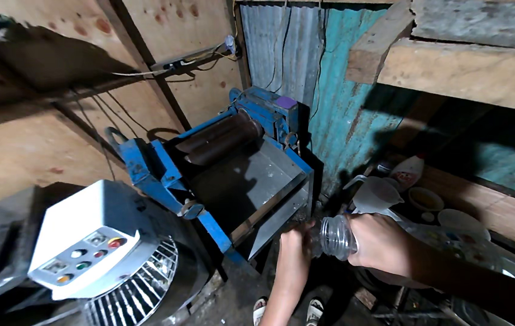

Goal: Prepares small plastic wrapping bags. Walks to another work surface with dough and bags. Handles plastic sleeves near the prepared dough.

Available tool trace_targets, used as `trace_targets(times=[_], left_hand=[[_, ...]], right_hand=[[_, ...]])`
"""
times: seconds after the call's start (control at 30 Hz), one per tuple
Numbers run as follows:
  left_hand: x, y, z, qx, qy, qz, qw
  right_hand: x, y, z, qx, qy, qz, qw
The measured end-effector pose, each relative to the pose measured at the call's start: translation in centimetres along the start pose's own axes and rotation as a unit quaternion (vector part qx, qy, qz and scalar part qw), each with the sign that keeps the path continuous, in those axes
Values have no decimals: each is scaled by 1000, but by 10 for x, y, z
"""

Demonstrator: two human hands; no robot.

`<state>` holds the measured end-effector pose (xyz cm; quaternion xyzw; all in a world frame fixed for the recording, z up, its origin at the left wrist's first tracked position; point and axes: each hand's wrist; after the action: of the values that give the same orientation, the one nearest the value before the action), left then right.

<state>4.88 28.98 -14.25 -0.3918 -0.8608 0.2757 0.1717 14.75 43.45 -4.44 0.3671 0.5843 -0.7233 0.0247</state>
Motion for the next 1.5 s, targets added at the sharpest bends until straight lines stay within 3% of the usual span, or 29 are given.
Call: trace_targets(times=[1.5], left_hand=[[-3, 3, 0, -43, 24, -28, 998]], right_hand=[[-11, 0, -2, -16, 13, -6, 1000]])
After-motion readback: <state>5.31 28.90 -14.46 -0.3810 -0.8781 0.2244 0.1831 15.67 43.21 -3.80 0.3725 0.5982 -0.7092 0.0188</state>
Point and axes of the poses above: each hand's wrist, its own x-axis towards the middle knuckle, its own y-axis out of the palm, z = x × y, and after that the axes turned 1 degree about z, right-handed
